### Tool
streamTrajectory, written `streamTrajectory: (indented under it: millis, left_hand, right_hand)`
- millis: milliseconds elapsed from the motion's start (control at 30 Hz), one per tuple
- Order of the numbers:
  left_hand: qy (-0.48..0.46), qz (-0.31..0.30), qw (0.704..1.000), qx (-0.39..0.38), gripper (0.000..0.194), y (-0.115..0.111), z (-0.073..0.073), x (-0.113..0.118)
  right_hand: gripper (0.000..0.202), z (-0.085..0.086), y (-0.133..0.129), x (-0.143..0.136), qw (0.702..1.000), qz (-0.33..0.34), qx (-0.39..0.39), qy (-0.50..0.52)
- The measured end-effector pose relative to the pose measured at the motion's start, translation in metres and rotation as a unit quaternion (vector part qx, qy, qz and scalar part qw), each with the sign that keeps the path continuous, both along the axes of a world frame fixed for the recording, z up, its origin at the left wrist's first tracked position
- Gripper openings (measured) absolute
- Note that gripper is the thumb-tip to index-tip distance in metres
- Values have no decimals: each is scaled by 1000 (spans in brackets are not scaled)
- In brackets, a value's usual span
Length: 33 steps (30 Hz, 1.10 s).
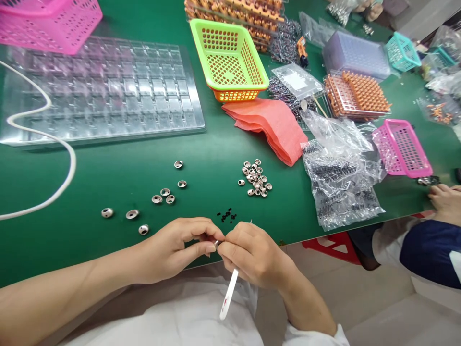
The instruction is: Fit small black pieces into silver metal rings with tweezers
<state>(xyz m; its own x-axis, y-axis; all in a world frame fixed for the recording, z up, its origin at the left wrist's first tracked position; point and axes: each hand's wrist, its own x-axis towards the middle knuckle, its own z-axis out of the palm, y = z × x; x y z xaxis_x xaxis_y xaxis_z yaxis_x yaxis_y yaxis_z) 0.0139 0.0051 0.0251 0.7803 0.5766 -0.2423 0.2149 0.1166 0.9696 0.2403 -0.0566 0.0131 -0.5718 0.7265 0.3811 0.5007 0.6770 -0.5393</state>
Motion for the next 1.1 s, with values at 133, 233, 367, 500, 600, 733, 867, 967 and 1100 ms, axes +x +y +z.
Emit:
streamTrajectory:
  millis: [133,233,367,500,600,733,867,967,1100]
  left_hand:
    - [-4,14,999,-52,17,0,-1,0]
    - [-17,36,997,-63,18,-2,-3,0]
    - [-22,60,996,-60,17,-2,-4,1]
    - [-24,71,996,-49,17,-3,-4,3]
    - [-20,87,995,-37,18,-3,-6,3]
    - [1,96,995,10,17,-3,-7,3]
    - [8,89,995,45,18,-2,-7,2]
    - [21,72,994,82,18,-2,-8,1]
    - [29,50,983,174,21,-1,-12,1]
  right_hand:
    - [23,-1,-3,-3,998,-30,13,49]
    - [25,1,-6,-7,996,-70,26,55]
    - [28,0,-9,-12,991,-117,47,53]
    - [34,-5,-10,-14,990,-124,53,38]
    - [36,-7,-9,-14,991,-119,63,3]
    - [35,-7,-6,-16,989,-115,84,-28]
    - [28,-8,-4,-18,991,-115,56,-27]
    - [20,-10,-2,-20,993,-120,14,-13]
    - [16,-14,5,-22,993,-106,-40,15]
